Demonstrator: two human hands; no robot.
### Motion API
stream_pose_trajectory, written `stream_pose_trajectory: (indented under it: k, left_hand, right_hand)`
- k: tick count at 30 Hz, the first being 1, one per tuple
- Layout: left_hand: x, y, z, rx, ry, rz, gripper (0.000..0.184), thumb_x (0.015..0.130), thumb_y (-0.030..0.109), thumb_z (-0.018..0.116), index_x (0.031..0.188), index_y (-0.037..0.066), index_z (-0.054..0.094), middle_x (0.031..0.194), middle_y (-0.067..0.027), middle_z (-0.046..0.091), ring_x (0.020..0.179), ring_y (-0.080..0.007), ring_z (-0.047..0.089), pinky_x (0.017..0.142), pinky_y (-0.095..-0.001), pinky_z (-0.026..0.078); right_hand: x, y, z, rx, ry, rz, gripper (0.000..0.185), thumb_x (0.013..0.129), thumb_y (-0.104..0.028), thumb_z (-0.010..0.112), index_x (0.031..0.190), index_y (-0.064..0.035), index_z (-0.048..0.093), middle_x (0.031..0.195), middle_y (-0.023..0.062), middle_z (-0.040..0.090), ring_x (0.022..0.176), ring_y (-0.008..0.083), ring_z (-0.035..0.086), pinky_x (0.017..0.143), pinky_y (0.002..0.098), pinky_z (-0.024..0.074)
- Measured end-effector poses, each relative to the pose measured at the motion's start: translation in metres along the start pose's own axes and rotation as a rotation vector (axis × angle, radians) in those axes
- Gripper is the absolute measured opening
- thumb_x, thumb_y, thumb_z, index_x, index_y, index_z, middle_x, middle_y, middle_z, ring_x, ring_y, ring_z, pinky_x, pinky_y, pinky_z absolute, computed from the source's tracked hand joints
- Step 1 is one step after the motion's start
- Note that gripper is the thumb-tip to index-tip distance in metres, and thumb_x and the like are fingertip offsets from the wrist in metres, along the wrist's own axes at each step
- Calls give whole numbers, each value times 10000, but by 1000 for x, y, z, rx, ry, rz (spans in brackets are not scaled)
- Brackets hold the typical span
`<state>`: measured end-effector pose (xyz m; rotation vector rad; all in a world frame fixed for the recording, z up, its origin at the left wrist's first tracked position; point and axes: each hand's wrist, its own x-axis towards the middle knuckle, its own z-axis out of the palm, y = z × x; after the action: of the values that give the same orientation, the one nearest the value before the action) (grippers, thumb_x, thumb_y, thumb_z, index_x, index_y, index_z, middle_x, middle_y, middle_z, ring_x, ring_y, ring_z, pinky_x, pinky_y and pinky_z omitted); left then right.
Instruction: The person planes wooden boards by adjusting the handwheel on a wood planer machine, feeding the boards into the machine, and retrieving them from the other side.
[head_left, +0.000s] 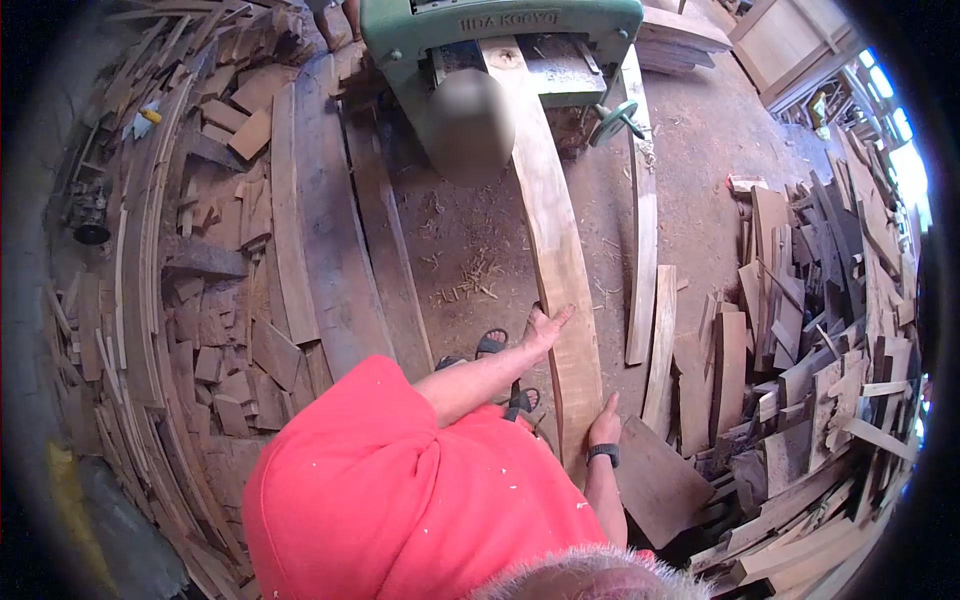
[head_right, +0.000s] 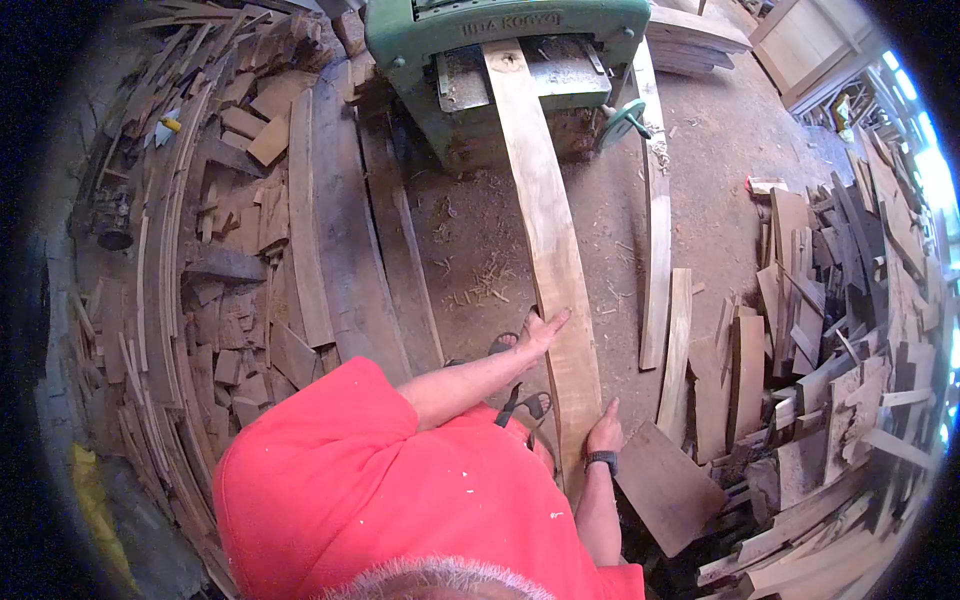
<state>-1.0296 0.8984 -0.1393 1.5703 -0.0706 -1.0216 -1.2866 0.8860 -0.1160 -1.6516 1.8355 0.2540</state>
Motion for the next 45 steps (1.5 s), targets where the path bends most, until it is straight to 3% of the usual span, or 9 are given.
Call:
stream_pose_trajectory:
  k: [3,7,11,16,19,21,26,34,45]
  left_hand:
    - [-6,-4,-3,109,-5,25,643,780,457,777,1137,-44,591,1039,-161,687,967,-232,657,842,-369,519]
    - [-8,-8,-7,180,-39,76,647,778,446,776,1141,-55,586,1043,-173,684,979,-241,660,852,-376,520]
    - [7,-34,-13,242,-7,89,649,780,432,773,1158,-60,586,1048,-182,680,978,-256,660,859,-375,524]
    - [-12,-16,-19,153,-89,26,623,798,421,760,1172,-46,592,1065,-164,675,948,-234,668,789,-355,556]
    - [-14,-17,-21,120,-237,-49,608,815,416,746,1178,-43,583,1078,-146,670,920,-216,672,744,-340,569]
    - [-20,-12,-18,150,-201,-119,567,842,377,742,1178,-42,561,1059,-120,663,905,-216,654,775,-360,550]
    - [-27,3,-16,185,-197,-115,577,841,393,740,1181,-37,560,1059,-120,664,906,-219,658,770,-367,551]
    - [-26,-2,-17,153,-178,-163,561,836,399,742,1189,-7,585,1050,-111,675,884,-209,672,730,-382,570]
    - [-21,-21,-20,131,-238,-202,632,864,446,705,1249,-16,511,1092,-121,653,931,-235,662,815,-402,554]
  right_hand:
    - [-7,-17,-10,127,-26,-76,906,979,-628,149,942,107,676,999,366,617,1036,492,577,894,536,424]
    - [14,7,-4,670,-213,-220,596,996,-473,440,1115,75,640,1090,221,677,1057,272,624,898,396,460]
    - [10,51,-28,536,-291,-325,491,969,-420,542,1116,39,639,1022,91,632,951,146,536,871,303,427]
    - [-21,154,-44,357,-390,-122,459,923,-445,593,684,-72,475,679,-31,433,673,96,395,581,302,355]
    - [-39,213,-42,288,-368,-100,417,925,-438,591,772,-51,610,707,-20,507,682,106,439,610,301,390]
    - [-27,276,-7,314,-434,-39,531,943,-483,533,1057,12,686,936,104,691,857,184,607,747,354,464]
    - [-70,197,-31,355,-365,-57,617,970,-479,468,1187,79,614,1158,223,663,1119,250,609,960,348,440]
    - [-56,193,-3,90,-166,-293,659,965,-541,398,993,54,680,964,323,638,974,450,622,832,493,458]
    - [-52,152,-3,62,-127,-225,654,993,-506,349,898,43,691,924,309,634,934,486,595,816,547,437]
